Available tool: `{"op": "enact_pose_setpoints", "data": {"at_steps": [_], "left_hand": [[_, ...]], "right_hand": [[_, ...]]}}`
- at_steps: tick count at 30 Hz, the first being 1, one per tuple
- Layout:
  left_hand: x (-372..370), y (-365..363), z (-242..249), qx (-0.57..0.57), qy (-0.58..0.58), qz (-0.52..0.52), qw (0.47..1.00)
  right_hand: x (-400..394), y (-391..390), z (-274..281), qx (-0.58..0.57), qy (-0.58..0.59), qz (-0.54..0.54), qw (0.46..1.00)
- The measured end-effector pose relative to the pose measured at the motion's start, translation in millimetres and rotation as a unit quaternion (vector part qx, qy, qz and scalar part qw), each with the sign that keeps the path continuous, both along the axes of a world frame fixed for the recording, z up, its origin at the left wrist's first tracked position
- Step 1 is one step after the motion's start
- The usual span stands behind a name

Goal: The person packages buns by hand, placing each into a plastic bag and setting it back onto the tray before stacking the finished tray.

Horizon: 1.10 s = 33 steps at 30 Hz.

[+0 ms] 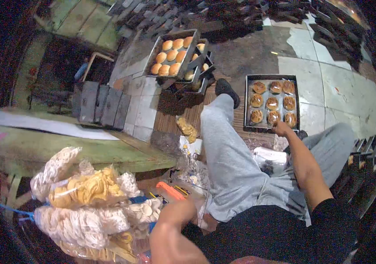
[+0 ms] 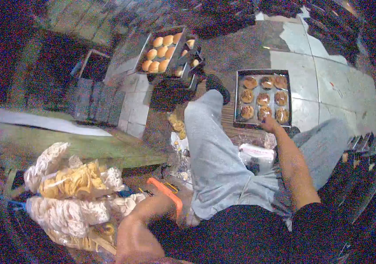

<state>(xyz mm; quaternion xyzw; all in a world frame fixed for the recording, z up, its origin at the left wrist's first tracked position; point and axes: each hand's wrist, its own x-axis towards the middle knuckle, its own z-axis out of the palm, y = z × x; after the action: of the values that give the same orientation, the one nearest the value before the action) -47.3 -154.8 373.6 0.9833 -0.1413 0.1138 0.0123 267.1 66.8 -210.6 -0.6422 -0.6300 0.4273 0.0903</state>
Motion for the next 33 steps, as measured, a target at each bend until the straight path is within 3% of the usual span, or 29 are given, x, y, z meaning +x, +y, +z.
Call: {"op": "enact_pose_setpoints", "data": {"at_steps": [1, 7, 9, 15, 16, 18, 19, 21, 23, 25, 27, 31, 33], "left_hand": [[5, 12, 0, -0.029, 0.023, -0.003, 0.999], [-9, 50, -21, -0.219, 0.155, -0.058, 0.961], [-13, 59, -29, -0.281, 0.193, -0.079, 0.937], [-29, 66, -54, -0.455, 0.296, -0.145, 0.827], [-29, 62, -54, -0.453, 0.293, -0.144, 0.83], [-22, 56, -47, -0.297, 0.311, -0.168, 0.887], [-17, 56, -45, -0.297, 0.31, -0.167, 0.888], [-4, 61, -39, -0.243, 0.461, -0.217, 0.826], [-6, 62, -34, -0.265, 0.414, -0.178, 0.853], [0, 65, -28, -0.286, 0.365, -0.141, 0.875], [12, 71, -23, -0.183, 0.417, -0.224, 0.862], [1, 56, -43, -0.245, 0.429, -0.141, 0.858], [-1, 54, -45, -0.278, 0.376, -0.119, 0.876]], "right_hand": [[-1, -2, 1, -0.057, 0.01, -0.059, 0.997], [2, 2, -28, -0.052, 0.003, -0.016, 0.999], [1, 4, -47, -0.043, -0.005, -0.019, 0.999], [0, 8, -20, -0.064, 0.011, 0.015, 0.998], [1, 8, -12, -0.071, 0.009, 0.018, 0.997], [6, -2, -14, -0.007, 0.056, -0.011, 0.998], [5, -2, -16, -0.049, 0.07, -0.028, 0.996], [6, 2, -18, -0.087, 0.082, -0.045, 0.992], [5, 2, -5, -0.15, 0.003, -0.033, 0.988], [3, 0, 8, -0.133, -0.001, -0.017, 0.991], [4, 0, 10, -0.117, -0.004, -0.001, 0.993], [1, 2, 0, -0.104, -0.015, -0.012, 0.994], [1, 2, -1, -0.095, -0.025, -0.015, 0.995]]}}
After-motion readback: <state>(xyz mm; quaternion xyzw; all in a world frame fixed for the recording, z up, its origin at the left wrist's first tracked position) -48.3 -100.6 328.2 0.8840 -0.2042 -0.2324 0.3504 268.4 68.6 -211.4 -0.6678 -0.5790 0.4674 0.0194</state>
